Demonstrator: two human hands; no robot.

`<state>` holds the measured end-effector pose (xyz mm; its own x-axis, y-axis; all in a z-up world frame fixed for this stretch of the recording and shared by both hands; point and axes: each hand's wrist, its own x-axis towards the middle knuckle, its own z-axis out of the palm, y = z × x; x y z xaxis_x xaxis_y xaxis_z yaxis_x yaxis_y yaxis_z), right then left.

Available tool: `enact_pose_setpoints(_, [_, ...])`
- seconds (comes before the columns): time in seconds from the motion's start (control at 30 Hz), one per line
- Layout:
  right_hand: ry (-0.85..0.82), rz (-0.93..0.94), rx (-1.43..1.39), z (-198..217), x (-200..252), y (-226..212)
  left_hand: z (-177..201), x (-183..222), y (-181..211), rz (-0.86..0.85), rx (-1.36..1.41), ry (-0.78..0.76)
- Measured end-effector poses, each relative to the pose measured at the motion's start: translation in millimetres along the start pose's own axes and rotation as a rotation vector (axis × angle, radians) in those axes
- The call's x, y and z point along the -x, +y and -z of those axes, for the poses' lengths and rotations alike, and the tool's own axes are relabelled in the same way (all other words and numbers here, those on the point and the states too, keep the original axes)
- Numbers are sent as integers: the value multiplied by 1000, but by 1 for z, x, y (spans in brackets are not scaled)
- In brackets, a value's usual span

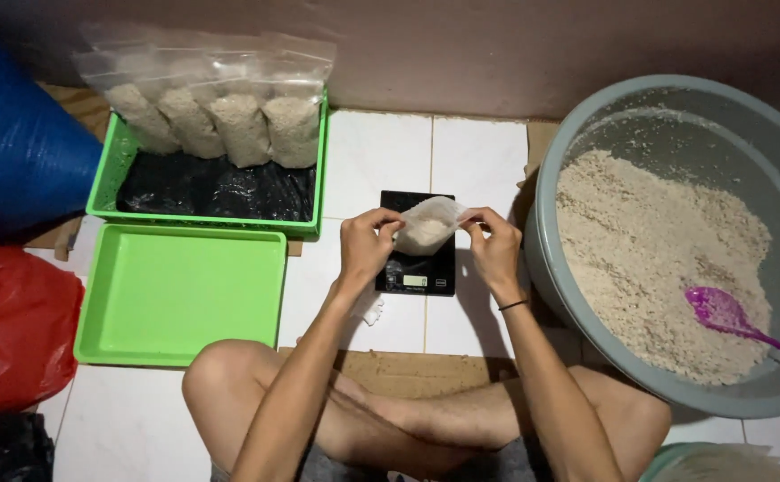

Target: The person is portioning granular food material from a large basin into small plastic bags, weighing each bag on a digital scale, and then placing the filled bags into a green tray.

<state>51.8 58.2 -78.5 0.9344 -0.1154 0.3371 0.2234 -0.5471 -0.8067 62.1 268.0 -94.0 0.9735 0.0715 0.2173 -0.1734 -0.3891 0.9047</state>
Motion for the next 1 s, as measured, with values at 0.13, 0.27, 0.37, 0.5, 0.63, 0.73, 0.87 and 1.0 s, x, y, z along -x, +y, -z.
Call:
enact_pose_setpoints(0.13, [-10, -24, -19, 1, 2, 7, 2, 1, 1, -6, 8, -13])
enact_pose_setpoints(0.27, [-89, -40, -81, 8, 1, 9, 6, 2, 5, -96, 2, -41])
enact_pose_setpoints(0.37, [-136, -81, -122, 13, 4, 8, 10, 7, 6, -123, -4, -80])
enact_pose_setpoints(0.5, [-158, -111, -132, 12, 6, 9, 6, 10, -1, -116, 22, -111])
enact_pose_setpoints(0.63, [-176, -112, -135, 17, 11, 10, 15, 23, -3, -107, -10, -112])
enact_pose_setpoints(0.73, [-198, -139, -132, 20, 14, 8, 26, 51, -24, -4, -13, -137])
enact_pose_setpoints(0.87, [-183, -267, -115, 16, 36, 51, 38, 71, -39, 197, -58, -91])
enact_pose_setpoints(1.0, [-133, -325, 36, -6, 51, 116, 31, 54, -32, 201, -69, -61])
